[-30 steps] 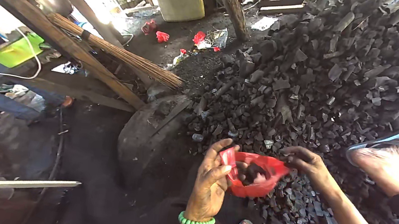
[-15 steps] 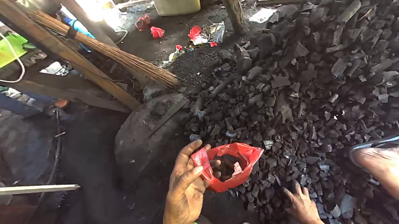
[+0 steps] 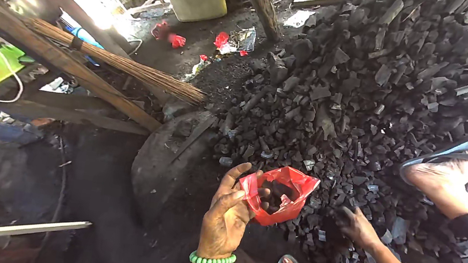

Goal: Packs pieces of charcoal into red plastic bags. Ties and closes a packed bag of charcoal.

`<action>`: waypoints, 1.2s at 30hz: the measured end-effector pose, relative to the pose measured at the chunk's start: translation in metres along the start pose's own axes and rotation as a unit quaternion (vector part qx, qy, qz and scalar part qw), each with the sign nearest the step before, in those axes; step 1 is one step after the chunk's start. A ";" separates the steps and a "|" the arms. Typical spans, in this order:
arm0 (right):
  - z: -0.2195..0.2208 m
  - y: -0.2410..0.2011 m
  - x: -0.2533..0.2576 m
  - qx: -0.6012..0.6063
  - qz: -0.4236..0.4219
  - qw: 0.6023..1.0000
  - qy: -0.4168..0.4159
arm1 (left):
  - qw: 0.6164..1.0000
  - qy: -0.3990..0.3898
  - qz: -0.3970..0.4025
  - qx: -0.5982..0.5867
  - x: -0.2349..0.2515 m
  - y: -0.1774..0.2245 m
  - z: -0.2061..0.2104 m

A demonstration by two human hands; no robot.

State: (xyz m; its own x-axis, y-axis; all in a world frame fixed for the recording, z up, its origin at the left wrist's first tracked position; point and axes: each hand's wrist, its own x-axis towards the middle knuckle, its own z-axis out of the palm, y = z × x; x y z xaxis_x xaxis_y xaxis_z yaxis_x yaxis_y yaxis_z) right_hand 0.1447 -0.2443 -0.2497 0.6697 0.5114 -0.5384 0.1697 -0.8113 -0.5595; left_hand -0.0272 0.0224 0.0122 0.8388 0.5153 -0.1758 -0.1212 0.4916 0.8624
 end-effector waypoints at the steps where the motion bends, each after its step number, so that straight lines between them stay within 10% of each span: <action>1: -0.008 0.000 0.002 0.080 -0.004 0.997 0.011 | 1.000 -0.014 -0.005 0.001 0.001 -0.001 0.000; 5: -0.049 -0.042 -0.018 0.475 -0.045 0.878 0.025 | 0.998 -0.047 -0.029 -0.003 0.002 -0.006 0.003; 9: -0.083 -0.110 -0.044 0.604 -0.197 0.769 -0.065 | 0.997 -0.065 -0.048 0.001 0.001 -0.007 0.007; 14: -0.076 -0.180 -0.050 0.046 -0.306 0.944 -0.118 | 0.995 -0.074 -0.072 -0.011 0.001 -0.009 0.010; 16: -0.069 -0.182 -0.050 -0.085 -0.319 0.939 -0.093 | 0.996 -0.063 -0.070 -0.001 0.000 -0.010 0.008; 19: -0.076 -0.153 -0.057 0.152 -0.372 0.914 0.055 | 0.998 -0.054 -0.036 0.007 -0.002 -0.007 0.002; 22: -0.053 -0.099 -0.050 0.223 -0.248 0.925 0.183 | 0.998 -0.062 0.009 0.009 -0.004 0.000 0.000; 24: -0.013 -0.047 -0.055 0.034 -0.251 0.963 0.088 | 0.998 -0.055 0.023 0.001 -0.003 0.005 0.001; 29: 0.086 0.046 -0.097 -0.201 -0.471 0.825 -0.241 | 0.999 -0.029 0.038 0.010 -0.003 0.006 0.000; 36: 0.048 0.034 -0.050 -0.255 -0.427 0.861 -0.104 | 0.999 0.016 0.035 0.007 0.004 0.004 -0.005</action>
State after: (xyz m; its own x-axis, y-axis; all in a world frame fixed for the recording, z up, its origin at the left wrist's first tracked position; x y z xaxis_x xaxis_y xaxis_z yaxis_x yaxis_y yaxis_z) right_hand 0.0823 -0.2833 -0.2723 0.0079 0.9801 -0.1985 0.8671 -0.1056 -0.4868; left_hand -0.0264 0.0299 0.0123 0.8106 0.5711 -0.1297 -0.1716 0.4433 0.8798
